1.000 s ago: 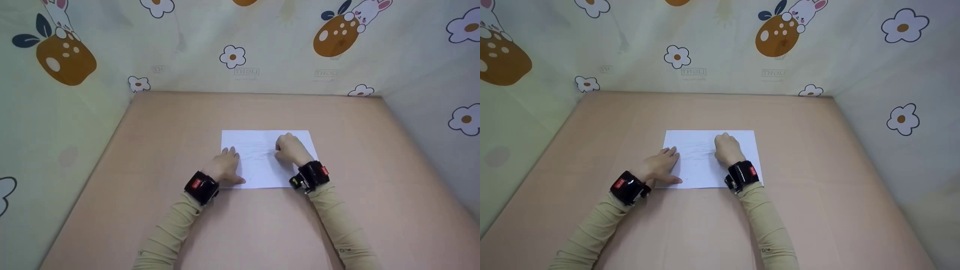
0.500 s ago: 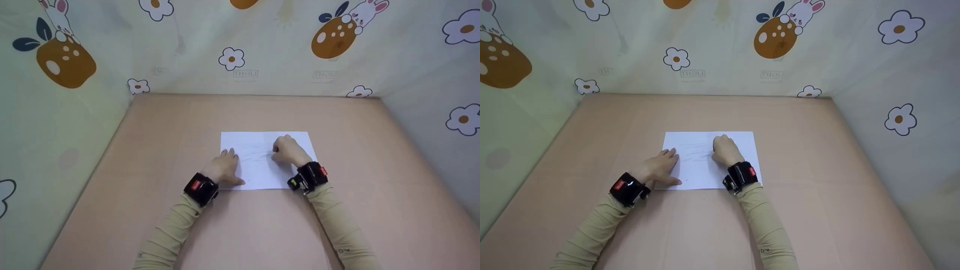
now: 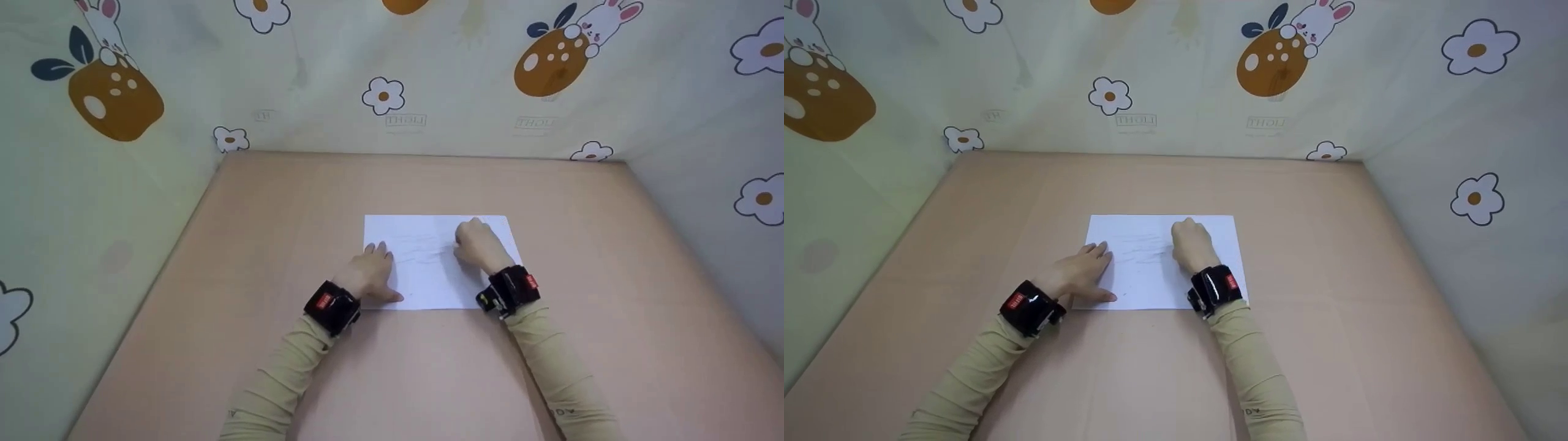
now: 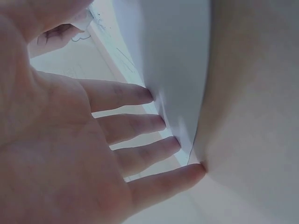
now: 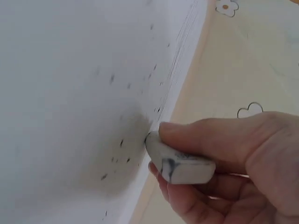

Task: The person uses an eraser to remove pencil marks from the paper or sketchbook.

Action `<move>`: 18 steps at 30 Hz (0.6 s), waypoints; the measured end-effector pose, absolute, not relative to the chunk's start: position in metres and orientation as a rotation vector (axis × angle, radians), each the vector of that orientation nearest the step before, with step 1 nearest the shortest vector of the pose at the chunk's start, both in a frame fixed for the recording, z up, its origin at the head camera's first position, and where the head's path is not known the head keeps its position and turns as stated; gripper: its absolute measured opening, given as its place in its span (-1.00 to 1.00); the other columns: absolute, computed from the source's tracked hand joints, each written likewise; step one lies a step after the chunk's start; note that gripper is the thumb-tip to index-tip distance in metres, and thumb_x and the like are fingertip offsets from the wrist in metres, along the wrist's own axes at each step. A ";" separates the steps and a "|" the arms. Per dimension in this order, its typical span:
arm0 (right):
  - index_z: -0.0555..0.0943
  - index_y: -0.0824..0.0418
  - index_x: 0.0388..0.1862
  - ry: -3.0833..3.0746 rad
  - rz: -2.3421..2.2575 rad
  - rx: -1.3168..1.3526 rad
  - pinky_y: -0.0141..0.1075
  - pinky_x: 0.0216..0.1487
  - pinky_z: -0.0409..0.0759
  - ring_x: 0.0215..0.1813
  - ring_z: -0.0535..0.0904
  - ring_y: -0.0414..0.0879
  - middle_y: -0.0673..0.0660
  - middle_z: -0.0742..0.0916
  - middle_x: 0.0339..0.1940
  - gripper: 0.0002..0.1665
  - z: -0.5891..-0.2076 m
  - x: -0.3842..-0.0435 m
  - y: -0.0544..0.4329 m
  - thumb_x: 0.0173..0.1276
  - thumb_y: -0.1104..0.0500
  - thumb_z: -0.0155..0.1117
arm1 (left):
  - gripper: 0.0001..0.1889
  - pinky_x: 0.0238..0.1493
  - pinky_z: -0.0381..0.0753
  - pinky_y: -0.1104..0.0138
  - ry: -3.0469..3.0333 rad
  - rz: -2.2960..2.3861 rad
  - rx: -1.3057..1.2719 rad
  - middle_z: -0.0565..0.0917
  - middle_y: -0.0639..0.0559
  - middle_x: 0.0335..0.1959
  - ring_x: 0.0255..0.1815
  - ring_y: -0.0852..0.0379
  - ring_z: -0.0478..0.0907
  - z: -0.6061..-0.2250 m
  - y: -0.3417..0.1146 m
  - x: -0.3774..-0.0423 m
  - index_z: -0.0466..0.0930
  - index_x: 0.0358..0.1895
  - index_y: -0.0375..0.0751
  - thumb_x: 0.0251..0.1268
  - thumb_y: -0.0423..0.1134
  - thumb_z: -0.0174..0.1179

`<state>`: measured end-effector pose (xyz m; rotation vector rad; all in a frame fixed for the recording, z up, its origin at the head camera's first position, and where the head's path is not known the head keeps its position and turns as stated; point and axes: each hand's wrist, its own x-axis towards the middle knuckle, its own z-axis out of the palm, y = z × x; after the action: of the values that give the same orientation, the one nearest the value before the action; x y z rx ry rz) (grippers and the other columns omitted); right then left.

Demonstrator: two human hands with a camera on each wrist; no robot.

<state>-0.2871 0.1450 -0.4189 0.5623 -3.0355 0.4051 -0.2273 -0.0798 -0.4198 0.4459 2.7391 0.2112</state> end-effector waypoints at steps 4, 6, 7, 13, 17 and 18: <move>0.68 0.37 -0.58 -3.064 0.494 0.554 -0.30 -0.45 0.43 -0.50 0.43 -0.06 0.16 0.65 -0.59 -0.85 -0.419 -0.290 0.146 0.07 0.29 0.26 | 0.00 0.46 0.22 0.00 2.747 0.204 0.451 0.05 -0.29 0.52 0.54 -0.21 -0.01 -0.420 -0.078 -0.228 0.13 0.43 -0.37 0.04 0.19 0.33; 0.67 0.40 -0.57 -3.035 0.501 0.467 -0.22 -0.46 0.47 -0.50 0.47 0.00 0.22 0.67 -0.56 -0.85 -0.419 -0.291 0.153 0.03 0.31 0.24 | 0.00 0.46 0.22 0.00 2.750 0.197 0.454 0.05 -0.29 0.52 0.54 -0.21 -0.01 -0.420 -0.077 -0.228 0.13 0.43 -0.37 0.04 0.20 0.32; 0.64 0.43 -0.57 -3.011 0.490 0.432 -0.15 -0.45 0.50 -0.49 0.50 0.06 0.27 0.68 -0.53 -0.85 -0.419 -0.291 0.158 0.01 0.32 0.21 | 0.01 0.46 0.21 0.00 2.750 0.193 0.455 0.04 -0.29 0.52 0.54 -0.21 -0.02 -0.420 -0.077 -0.228 0.12 0.43 -0.36 0.04 0.20 0.32; 0.57 0.49 -0.49 -2.986 0.416 0.310 0.08 -0.26 0.59 -0.32 0.60 0.29 0.45 0.66 -0.32 -0.86 -0.422 -0.288 0.157 0.00 0.38 0.14 | 0.01 0.48 0.18 0.00 2.732 0.188 0.446 0.01 -0.28 0.53 0.55 -0.21 -0.05 -0.420 -0.077 -0.228 0.10 0.44 -0.35 0.05 0.20 0.31; 0.65 0.40 -0.52 -3.072 0.486 0.494 -0.20 -0.38 0.57 -0.44 0.54 0.02 0.24 0.68 -0.48 -0.88 -0.420 -0.286 0.141 0.05 0.32 0.27 | 0.01 0.45 0.23 -0.02 2.736 0.190 0.452 0.04 -0.31 0.52 0.54 -0.23 -0.03 -0.420 -0.078 -0.228 0.12 0.43 -0.39 0.04 0.19 0.33; 0.67 0.38 -0.53 -3.085 0.507 0.550 -0.27 -0.42 0.53 -0.47 0.50 -0.04 0.19 0.66 -0.52 -0.88 -0.420 -0.286 0.138 0.05 0.30 0.29 | 0.00 0.44 0.24 -0.01 2.738 0.190 0.458 0.04 -0.32 0.51 0.53 -0.23 -0.02 -0.419 -0.078 -0.228 0.12 0.42 -0.39 0.04 0.19 0.32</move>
<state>-0.2858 0.1379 -0.4197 0.5497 -3.0850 0.5067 -0.2281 -0.0782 -0.4194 0.4576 2.7379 0.1897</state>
